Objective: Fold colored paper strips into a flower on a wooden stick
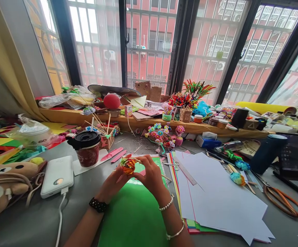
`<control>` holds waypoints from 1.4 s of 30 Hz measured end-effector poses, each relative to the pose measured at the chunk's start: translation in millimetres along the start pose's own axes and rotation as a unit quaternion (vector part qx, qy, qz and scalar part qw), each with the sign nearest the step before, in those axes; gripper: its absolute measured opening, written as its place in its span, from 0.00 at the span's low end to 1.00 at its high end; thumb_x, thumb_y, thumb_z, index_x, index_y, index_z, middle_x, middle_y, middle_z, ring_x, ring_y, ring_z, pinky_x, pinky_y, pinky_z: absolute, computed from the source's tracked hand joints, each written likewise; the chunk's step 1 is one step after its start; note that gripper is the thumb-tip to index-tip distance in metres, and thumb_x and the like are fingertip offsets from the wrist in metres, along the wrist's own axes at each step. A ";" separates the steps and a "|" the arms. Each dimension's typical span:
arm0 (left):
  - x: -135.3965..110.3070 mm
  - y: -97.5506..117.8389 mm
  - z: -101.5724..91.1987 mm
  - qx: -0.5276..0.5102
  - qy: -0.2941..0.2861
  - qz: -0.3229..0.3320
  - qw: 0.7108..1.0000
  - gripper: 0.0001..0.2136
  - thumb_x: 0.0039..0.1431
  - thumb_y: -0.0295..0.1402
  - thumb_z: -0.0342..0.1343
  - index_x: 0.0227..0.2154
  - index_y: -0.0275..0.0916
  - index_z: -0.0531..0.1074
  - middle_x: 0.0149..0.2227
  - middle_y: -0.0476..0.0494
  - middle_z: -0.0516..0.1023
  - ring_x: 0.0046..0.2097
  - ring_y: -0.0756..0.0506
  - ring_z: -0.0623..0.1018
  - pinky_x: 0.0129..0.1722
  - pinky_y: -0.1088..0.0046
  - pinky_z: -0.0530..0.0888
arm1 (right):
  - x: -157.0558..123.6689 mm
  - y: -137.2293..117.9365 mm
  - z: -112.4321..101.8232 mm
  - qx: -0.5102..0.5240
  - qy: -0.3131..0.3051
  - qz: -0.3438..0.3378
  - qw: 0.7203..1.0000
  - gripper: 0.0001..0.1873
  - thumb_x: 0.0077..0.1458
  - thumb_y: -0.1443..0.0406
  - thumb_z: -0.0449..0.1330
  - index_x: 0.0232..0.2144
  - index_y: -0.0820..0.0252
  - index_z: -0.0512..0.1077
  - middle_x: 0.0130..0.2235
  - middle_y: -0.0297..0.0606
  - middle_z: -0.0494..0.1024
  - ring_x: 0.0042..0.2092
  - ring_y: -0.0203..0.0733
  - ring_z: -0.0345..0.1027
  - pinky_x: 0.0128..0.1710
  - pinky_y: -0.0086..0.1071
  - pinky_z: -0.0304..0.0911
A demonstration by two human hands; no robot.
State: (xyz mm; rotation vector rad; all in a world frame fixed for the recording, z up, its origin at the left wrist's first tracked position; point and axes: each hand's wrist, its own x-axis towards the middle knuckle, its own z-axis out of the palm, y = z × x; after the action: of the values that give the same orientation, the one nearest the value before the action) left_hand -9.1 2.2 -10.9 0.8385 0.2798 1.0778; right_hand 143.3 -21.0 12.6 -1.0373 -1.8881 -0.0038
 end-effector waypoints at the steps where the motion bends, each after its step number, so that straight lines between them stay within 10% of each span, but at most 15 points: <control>1: -0.3 0.5 1.0 0.010 0.001 -0.002 1.000 0.24 0.43 0.37 0.60 0.46 0.43 0.64 0.40 0.45 0.72 0.38 0.47 0.71 0.38 0.71 0.67 | 0.2 0.5 -0.9 0.000 -0.011 -0.003 1.000 0.22 0.45 0.60 0.61 0.44 0.58 0.63 0.38 0.40 0.68 0.38 0.41 0.67 0.34 0.32 0.66; 25: -1.0 1.0 -9.4 0.085 -0.045 -0.032 0.995 0.27 0.37 0.24 0.63 0.44 0.40 0.65 0.38 0.43 0.75 0.40 0.44 0.74 0.43 0.66 0.66 | 0.4 4.0 -0.7 0.024 0.030 -0.009 0.999 0.07 0.47 0.62 0.60 0.29 0.58 0.69 0.32 0.36 0.65 0.34 0.38 0.64 0.32 0.31 0.64; 30: -1.4 2.0 -8.8 0.083 -0.029 -0.039 0.995 0.29 0.36 0.24 0.64 0.46 0.41 0.64 0.38 0.44 0.76 0.38 0.44 0.74 0.40 0.69 0.66 | -0.5 4.3 -3.2 0.034 -0.002 -0.010 0.999 0.21 0.43 0.64 0.62 0.43 0.56 0.66 0.39 0.39 0.65 0.39 0.41 0.65 0.35 0.33 0.65; 42: 0.8 5.8 3.0 0.153 0.025 0.077 0.985 0.37 0.37 0.24 0.63 0.52 0.49 0.56 0.44 0.44 0.71 0.37 0.46 0.74 0.39 0.67 0.69 | 1.1 11.2 -3.7 -0.006 0.028 -0.001 1.000 0.18 0.44 0.67 0.62 0.41 0.55 0.70 0.38 0.38 0.72 0.38 0.41 0.67 0.37 0.34 0.64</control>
State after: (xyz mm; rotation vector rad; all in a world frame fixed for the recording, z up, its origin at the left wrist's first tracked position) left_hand -10.8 2.7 -4.6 1.1227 0.4346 1.2193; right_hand 153.2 -14.6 11.0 -1.0326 -1.8398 -0.0442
